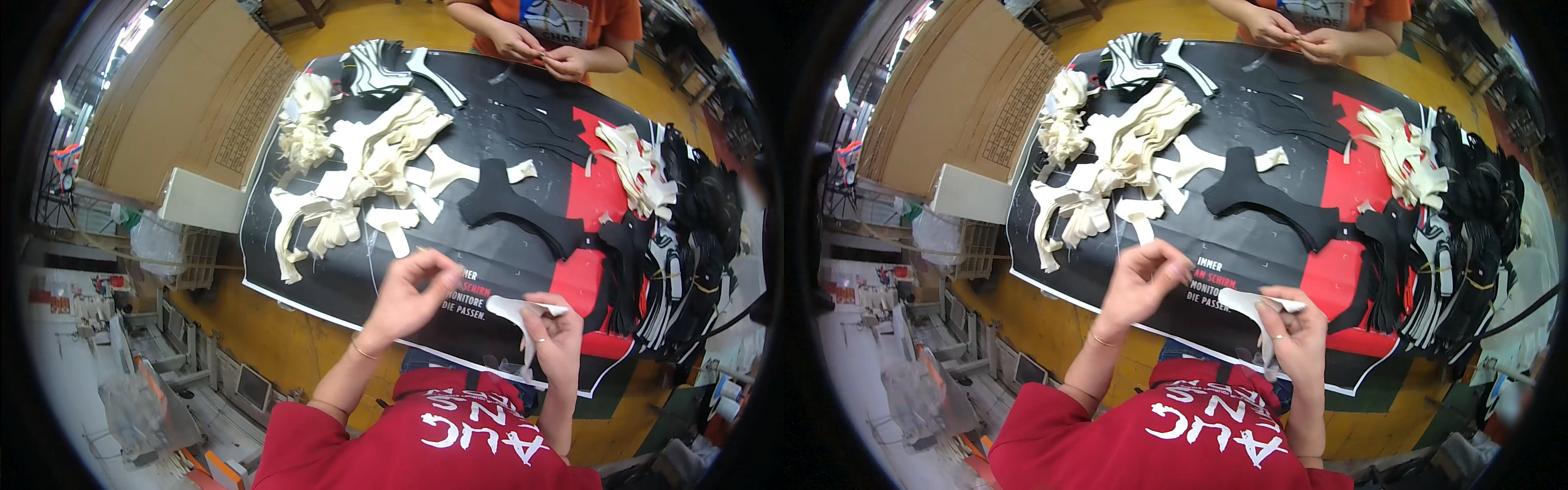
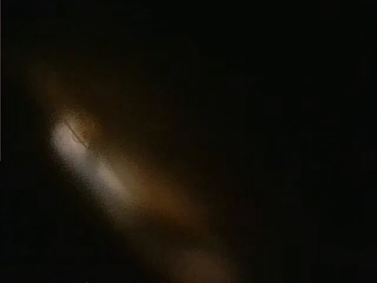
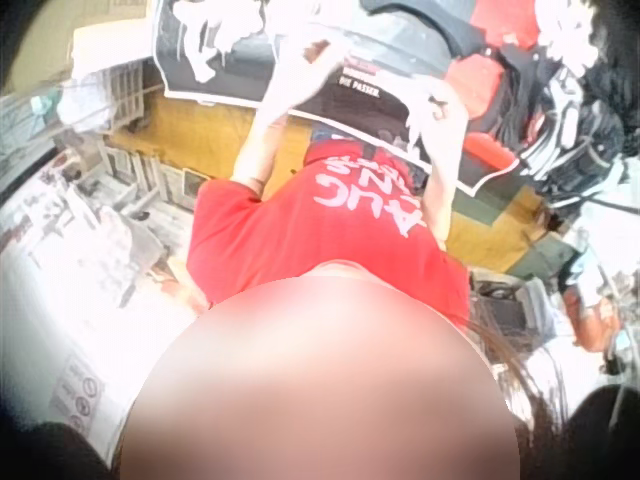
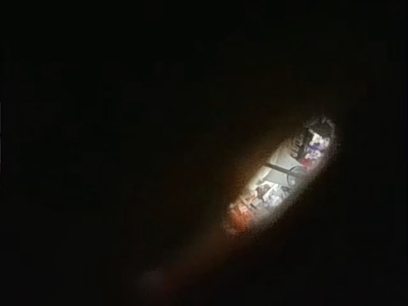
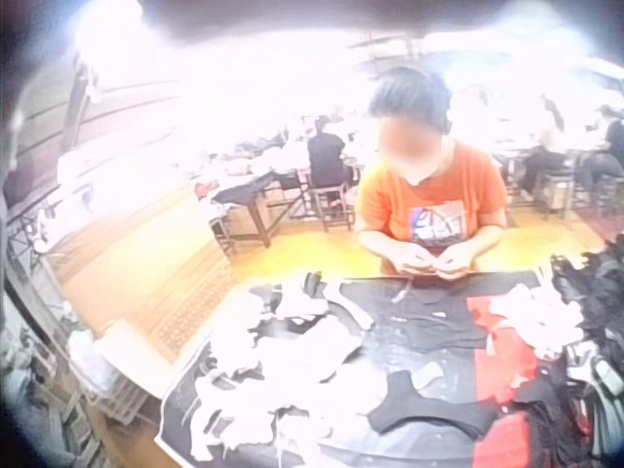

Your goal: The person repeatedly picks up black and white fabric pieces from a table, aligns them, and presses them together by hand. The person handles multiple pieces one at a time, occasionally adjusting their position before placing them back on the table.

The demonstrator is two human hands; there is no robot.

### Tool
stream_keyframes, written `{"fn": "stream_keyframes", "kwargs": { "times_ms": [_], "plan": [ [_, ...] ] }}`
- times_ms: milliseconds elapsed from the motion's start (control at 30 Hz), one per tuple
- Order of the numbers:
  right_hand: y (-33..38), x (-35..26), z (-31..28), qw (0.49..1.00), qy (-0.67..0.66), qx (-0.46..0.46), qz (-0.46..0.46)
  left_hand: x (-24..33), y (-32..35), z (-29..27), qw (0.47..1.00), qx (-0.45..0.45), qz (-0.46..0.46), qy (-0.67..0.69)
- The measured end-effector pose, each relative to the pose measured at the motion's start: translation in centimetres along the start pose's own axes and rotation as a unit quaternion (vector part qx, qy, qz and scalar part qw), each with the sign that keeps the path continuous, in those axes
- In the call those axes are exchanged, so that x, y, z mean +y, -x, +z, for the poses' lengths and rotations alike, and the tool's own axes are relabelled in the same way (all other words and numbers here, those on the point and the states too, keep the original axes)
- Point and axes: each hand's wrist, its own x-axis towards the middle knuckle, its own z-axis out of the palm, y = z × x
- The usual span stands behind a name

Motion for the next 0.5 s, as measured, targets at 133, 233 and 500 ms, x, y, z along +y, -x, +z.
{"fn": "stream_keyframes", "kwargs": {
  "times_ms": [133, 233, 500],
  "plan": [
    [-3.6, 0.3, 2.6, 0.989, 0.110, -0.091, 0.024, 1.9, -2.1, -6.9, 0.922, 0.212, 0.128, -0.298],
    [-6.7, 0.0, 4.1, 0.950, 0.265, -0.162, -0.031, 3.2, -4.2, -10.9, 0.861, 0.286, 0.166, -0.386],
    [-9.4, 2.0, 7.0, 0.805, 0.553, -0.100, -0.188, 2.0, -11.3, -10.1, 0.873, 0.156, 0.207, -0.413]
  ]
}}
